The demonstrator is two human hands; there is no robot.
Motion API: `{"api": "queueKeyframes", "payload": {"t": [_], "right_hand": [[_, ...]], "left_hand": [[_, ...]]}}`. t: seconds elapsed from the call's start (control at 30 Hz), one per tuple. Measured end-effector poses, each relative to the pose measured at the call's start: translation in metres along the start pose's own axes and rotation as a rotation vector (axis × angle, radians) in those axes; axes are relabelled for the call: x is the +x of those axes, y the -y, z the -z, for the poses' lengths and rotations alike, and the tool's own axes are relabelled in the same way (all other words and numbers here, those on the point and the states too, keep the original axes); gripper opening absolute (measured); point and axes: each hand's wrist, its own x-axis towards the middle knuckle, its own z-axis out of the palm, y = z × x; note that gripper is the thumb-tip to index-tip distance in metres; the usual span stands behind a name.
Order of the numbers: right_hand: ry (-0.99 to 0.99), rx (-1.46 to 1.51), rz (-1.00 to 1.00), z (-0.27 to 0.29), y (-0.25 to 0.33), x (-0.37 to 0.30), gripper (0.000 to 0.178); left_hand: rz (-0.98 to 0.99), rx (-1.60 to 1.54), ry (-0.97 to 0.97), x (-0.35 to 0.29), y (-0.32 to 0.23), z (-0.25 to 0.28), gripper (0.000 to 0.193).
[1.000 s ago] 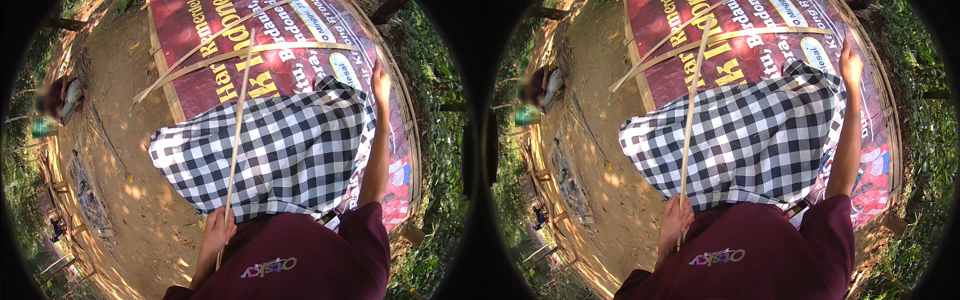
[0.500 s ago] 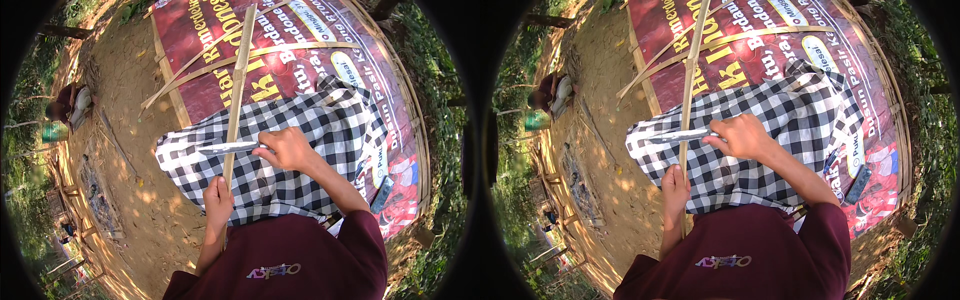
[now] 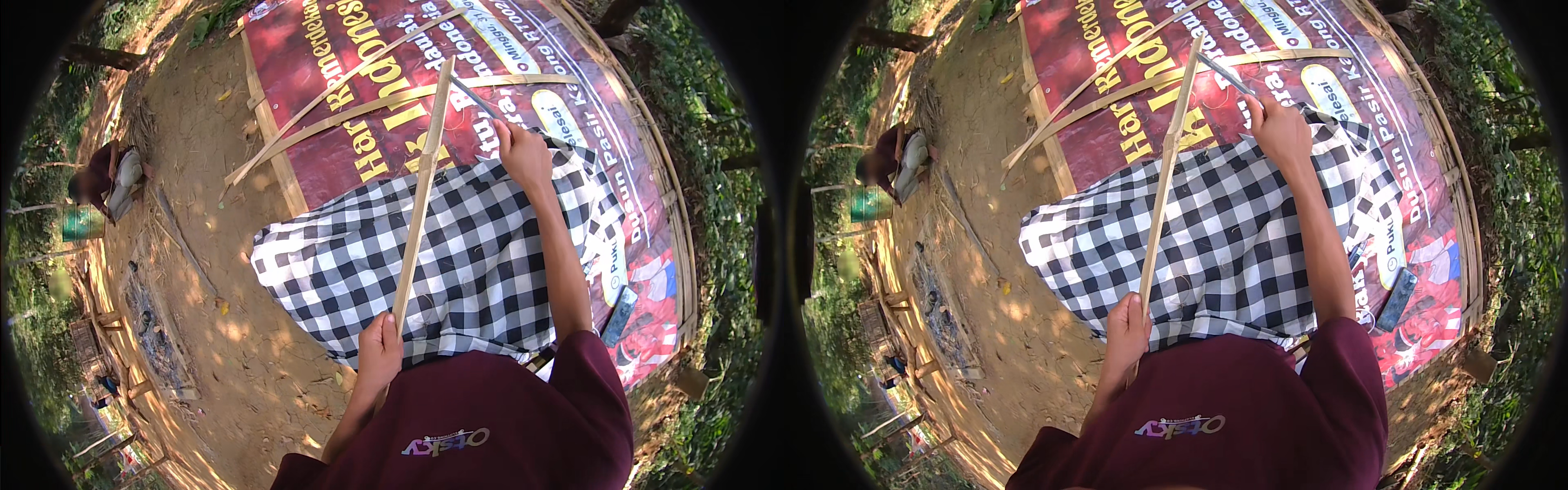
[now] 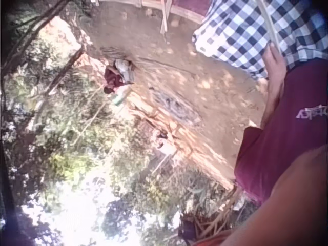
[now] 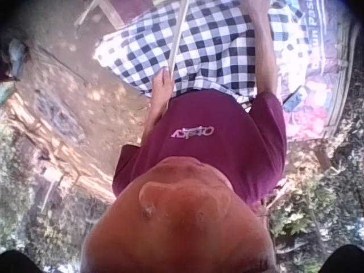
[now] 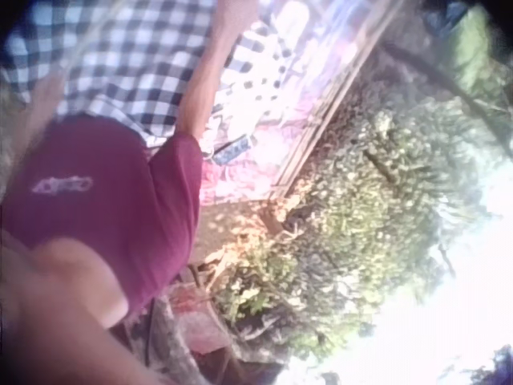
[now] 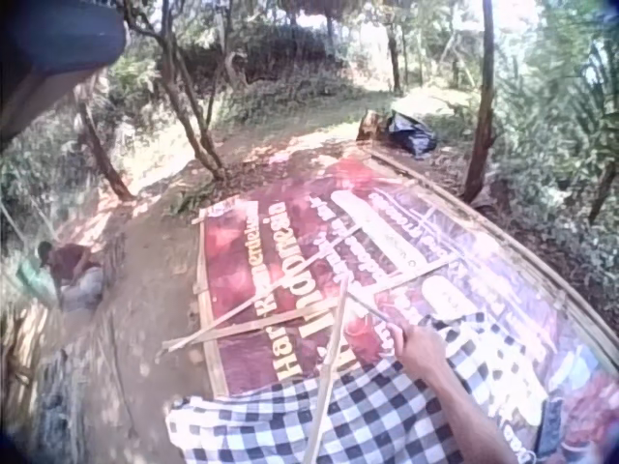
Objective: The person uses a knife to shave and smooth several thin strips of bamboo while sitting on the ground.
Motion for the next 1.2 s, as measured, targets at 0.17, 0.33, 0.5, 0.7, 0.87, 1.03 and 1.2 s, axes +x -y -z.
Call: {"api": "queueKeyframes", "payload": {"t": [0.17,0.33,0.5,0.7,0.87,1.03,1.2], "right_hand": [[0.063,0.288,0.1,-0.003,0.018,-0.047,0.037],[0.308,0.279,0.61,-0.013,0.048,-0.11,0.037],[0.032,0.075,0.335,-0.019,0.007,-0.043,0.045],[-0.22,-0.002,0.356,0.001,-0.006,-0.027,0.042],[0.158,0.484,0.023,0.003,0.021,-0.076,0.051],[0.336,1.054,-0.185,0.004,0.018,-0.1,0.058],[0.281,0.611,0.19,0.017,0.027,-0.119,0.054]], "left_hand": [[-0.02,-0.022,0.035,0.01,0.002,0.003,0.037],[-0.042,-0.011,0.072,0.024,-0.008,-0.001,0.035],[0.039,-0.004,0.07,0.011,-0.012,-0.007,0.036],[-0.028,-0.076,0.128,0.006,-0.035,-0.02,0.033],[-0.014,-0.052,0.152,0.015,-0.024,-0.011,0.034],[-0.031,0.079,0.174,0.017,-0.015,-0.01,0.034],[-0.049,0.051,0.235,0.025,-0.023,-0.022,0.034]]}}
